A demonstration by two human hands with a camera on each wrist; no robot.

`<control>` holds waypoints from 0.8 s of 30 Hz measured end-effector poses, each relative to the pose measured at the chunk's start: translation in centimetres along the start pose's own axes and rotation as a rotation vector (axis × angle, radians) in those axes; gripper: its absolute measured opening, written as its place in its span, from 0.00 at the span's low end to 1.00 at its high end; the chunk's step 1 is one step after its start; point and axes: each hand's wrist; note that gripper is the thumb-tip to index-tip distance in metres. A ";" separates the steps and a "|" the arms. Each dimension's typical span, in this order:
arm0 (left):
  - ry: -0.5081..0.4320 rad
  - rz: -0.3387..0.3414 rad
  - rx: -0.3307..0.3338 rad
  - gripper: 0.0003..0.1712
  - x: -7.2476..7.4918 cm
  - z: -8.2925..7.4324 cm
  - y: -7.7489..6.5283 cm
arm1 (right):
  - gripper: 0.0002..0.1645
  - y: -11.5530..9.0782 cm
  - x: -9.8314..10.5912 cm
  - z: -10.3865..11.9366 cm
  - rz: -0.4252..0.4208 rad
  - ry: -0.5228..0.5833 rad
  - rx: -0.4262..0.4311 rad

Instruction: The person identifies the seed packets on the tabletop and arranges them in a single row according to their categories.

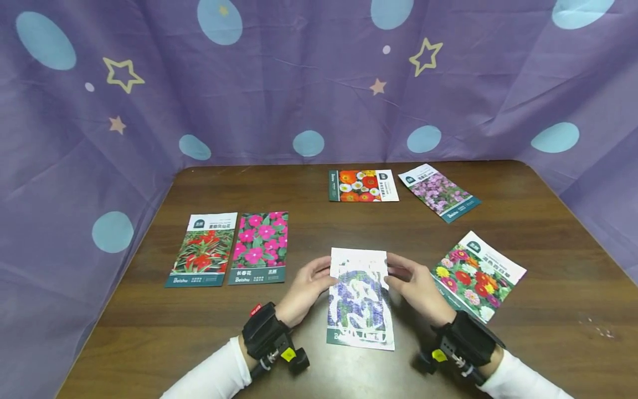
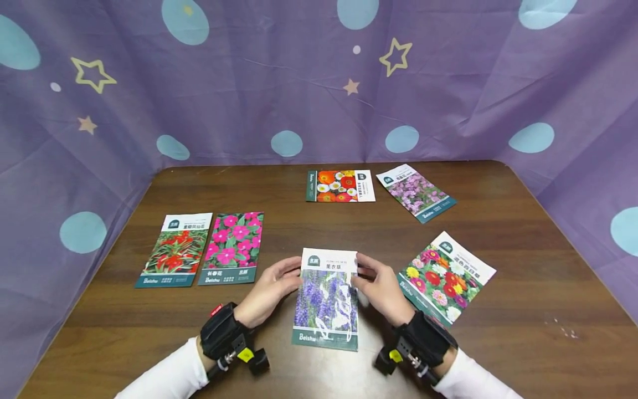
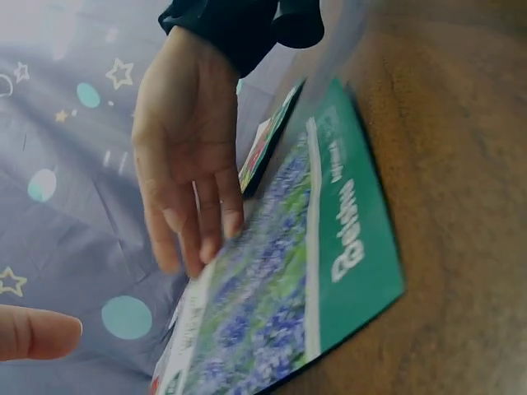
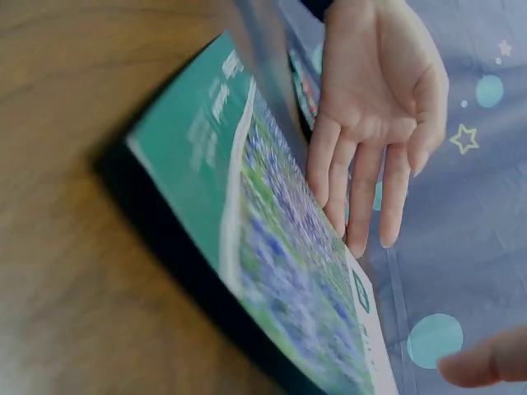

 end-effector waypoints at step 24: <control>-0.030 -0.405 -0.032 0.18 0.5 -0.9 3.6 | 0.23 3.6 -1.2 1.2 -0.302 0.254 0.113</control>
Point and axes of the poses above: each hand's wrist, its own y-axis towards the middle knuckle, its own x-axis out of the back of the hand, z = x × y, and after that the axes turned 13 degrees about y, right-handed
